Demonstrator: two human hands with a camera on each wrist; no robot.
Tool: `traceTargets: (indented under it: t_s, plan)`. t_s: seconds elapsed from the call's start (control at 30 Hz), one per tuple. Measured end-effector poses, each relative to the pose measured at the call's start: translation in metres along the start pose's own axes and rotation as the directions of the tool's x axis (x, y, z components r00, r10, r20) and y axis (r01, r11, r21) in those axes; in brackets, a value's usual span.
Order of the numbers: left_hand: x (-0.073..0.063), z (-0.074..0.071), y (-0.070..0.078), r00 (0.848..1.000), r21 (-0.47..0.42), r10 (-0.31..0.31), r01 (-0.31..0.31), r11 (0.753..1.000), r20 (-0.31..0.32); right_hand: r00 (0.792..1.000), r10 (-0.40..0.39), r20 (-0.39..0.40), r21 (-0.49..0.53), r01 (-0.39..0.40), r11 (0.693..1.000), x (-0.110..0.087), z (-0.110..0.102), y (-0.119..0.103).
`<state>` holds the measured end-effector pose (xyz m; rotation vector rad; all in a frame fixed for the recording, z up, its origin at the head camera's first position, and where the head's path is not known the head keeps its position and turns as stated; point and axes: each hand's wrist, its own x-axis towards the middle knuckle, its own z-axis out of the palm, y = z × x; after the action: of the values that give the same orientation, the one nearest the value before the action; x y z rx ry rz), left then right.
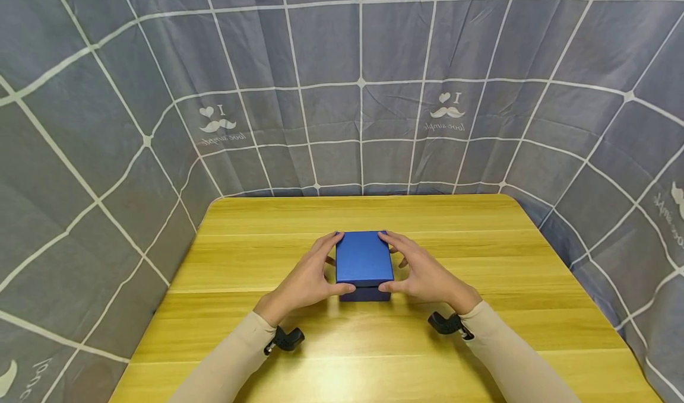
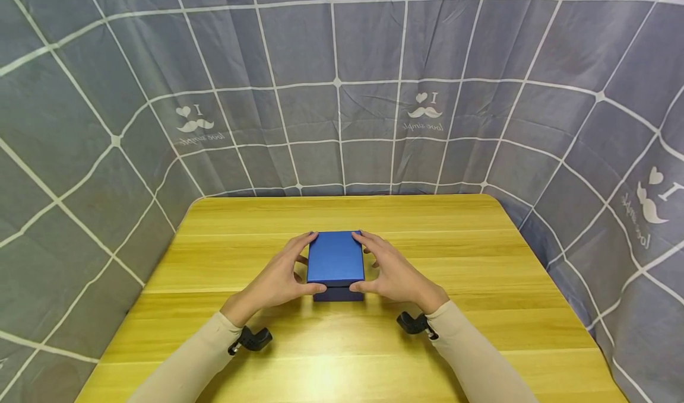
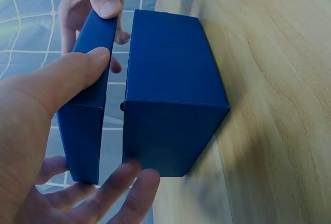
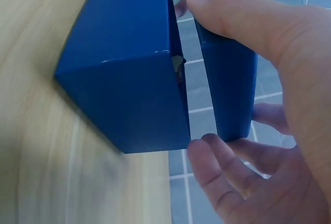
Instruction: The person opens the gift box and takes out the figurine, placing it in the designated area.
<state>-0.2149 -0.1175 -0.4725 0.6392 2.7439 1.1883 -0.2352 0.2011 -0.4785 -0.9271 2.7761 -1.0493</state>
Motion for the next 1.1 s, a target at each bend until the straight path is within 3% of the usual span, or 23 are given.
traceTargets:
  t_s: [0.5,0.8,1.1]
  plan:
    - [0.000,-0.005,0.002,0.998,-0.123,0.031,-0.038,0.992,-0.060,0.999,-0.029,-0.040,0.074,0.032,0.997,0.006,-0.001,-0.013]
    - [-0.002,-0.011,0.007,0.992,-0.133,0.028,-0.044,0.990,-0.122,0.997,-0.052,-0.066,0.151,0.061,0.987,0.010,-0.001,-0.022]
    - [-0.004,-0.013,0.005,0.978,-0.133,0.059,-0.087,0.987,-0.201,0.993,-0.071,-0.094,0.166,0.086,0.982,0.015,0.001,-0.027]
